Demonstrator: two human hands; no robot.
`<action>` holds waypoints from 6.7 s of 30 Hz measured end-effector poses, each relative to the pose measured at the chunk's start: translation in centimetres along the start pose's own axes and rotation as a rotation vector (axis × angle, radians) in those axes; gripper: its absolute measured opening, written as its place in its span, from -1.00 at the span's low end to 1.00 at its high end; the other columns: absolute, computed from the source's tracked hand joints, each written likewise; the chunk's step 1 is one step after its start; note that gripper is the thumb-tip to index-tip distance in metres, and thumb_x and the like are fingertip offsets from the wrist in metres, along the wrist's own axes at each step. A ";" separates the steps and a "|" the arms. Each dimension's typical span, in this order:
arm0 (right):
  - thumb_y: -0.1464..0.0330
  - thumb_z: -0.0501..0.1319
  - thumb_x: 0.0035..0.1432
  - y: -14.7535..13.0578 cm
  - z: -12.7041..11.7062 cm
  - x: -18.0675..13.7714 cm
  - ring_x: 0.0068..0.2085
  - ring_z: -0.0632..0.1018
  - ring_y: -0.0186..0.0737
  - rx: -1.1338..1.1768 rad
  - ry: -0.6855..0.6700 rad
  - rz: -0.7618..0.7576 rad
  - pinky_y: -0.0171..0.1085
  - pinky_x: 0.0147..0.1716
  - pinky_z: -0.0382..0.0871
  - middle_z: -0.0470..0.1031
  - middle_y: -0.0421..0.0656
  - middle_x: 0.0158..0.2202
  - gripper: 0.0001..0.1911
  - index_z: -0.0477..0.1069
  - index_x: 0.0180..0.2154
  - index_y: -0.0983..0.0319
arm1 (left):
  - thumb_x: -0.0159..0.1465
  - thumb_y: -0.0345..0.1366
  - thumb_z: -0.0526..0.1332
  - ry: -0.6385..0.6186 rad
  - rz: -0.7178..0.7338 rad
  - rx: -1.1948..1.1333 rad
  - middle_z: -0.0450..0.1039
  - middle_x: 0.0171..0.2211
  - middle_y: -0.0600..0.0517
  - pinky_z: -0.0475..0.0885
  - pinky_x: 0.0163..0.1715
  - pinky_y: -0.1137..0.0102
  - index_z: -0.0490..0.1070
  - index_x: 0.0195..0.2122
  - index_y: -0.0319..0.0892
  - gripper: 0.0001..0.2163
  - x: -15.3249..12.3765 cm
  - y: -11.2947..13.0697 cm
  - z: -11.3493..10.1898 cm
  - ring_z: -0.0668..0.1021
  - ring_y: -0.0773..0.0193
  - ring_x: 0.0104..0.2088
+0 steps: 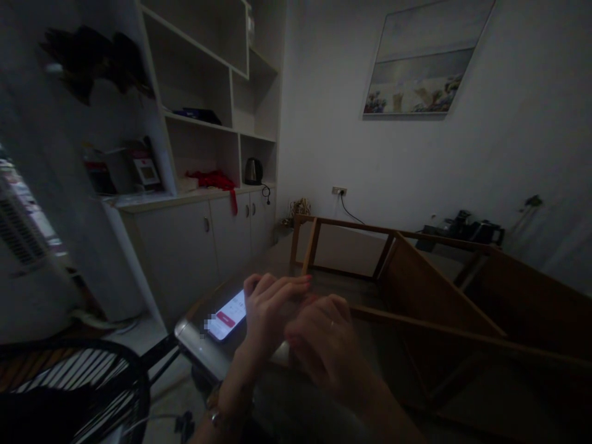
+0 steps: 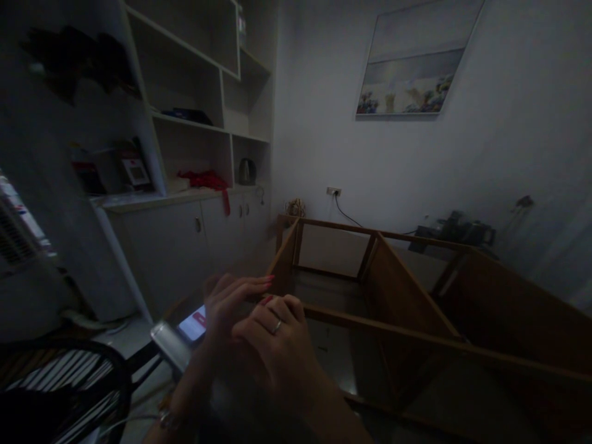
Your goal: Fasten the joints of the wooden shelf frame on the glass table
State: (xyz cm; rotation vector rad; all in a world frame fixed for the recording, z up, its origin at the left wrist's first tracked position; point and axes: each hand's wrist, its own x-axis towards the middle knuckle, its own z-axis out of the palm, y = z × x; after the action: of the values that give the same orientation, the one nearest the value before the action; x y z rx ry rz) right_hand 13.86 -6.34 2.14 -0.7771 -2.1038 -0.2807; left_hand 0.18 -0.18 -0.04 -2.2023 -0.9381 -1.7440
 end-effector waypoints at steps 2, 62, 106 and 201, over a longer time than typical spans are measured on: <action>0.30 -0.05 0.43 -0.1 0.4 -0.1 -0.27 0.35 -0.25 -0.074 0.022 -0.033 -0.20 -0.13 0.10 0.45 -0.24 -0.37 -0.71 0.36 -0.29 0.18 | 0.37 -0.18 0.14 -0.010 -0.003 -0.003 0.66 -0.21 0.14 0.16 -0.18 0.17 0.53 -0.28 -0.02 -0.82 -0.1 -0.1 0.1 0.52 0.22 -0.36; 0.35 0.17 0.31 1.1 -0.3 -0.5 -0.24 0.41 -0.28 -0.238 -0.051 -0.232 -0.21 -0.05 0.11 0.51 -0.31 -0.35 -0.82 0.40 -0.06 0.13 | 0.34 -0.21 0.21 -0.057 0.019 0.021 0.65 -0.18 0.14 0.16 -0.18 0.18 0.52 -0.26 -0.02 -0.90 0.2 0.0 -0.4 0.54 0.23 -0.34; 0.42 0.19 0.31 -0.6 -0.2 -0.9 -0.37 0.34 -0.31 -0.478 0.286 -0.249 -0.26 -0.13 0.21 0.46 -0.30 -0.49 -0.82 0.55 -0.15 0.09 | 0.32 -0.22 0.23 -0.085 -0.008 -0.024 0.65 -0.17 0.16 0.21 -0.20 0.19 0.52 -0.24 0.00 -0.92 0.4 0.4 -0.7 0.55 0.25 -0.34; 0.25 0.19 0.32 -1.2 -0.2 0.1 -0.26 0.41 -0.26 -0.023 0.289 0.116 -0.25 -0.19 0.17 0.53 -0.30 -0.44 -0.82 0.41 -0.34 0.16 | 0.32 -0.19 0.23 -0.047 0.011 0.016 0.66 -0.21 0.15 0.18 -0.18 0.20 0.52 -0.27 -0.02 -0.90 0.4 0.4 -0.4 0.54 0.24 -0.35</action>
State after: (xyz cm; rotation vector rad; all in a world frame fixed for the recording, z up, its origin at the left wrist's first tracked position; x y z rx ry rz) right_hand 13.19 -7.34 2.39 -0.8176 -1.7809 -0.3336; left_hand 0.18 -0.55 0.51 -2.2438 -0.9450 -1.6807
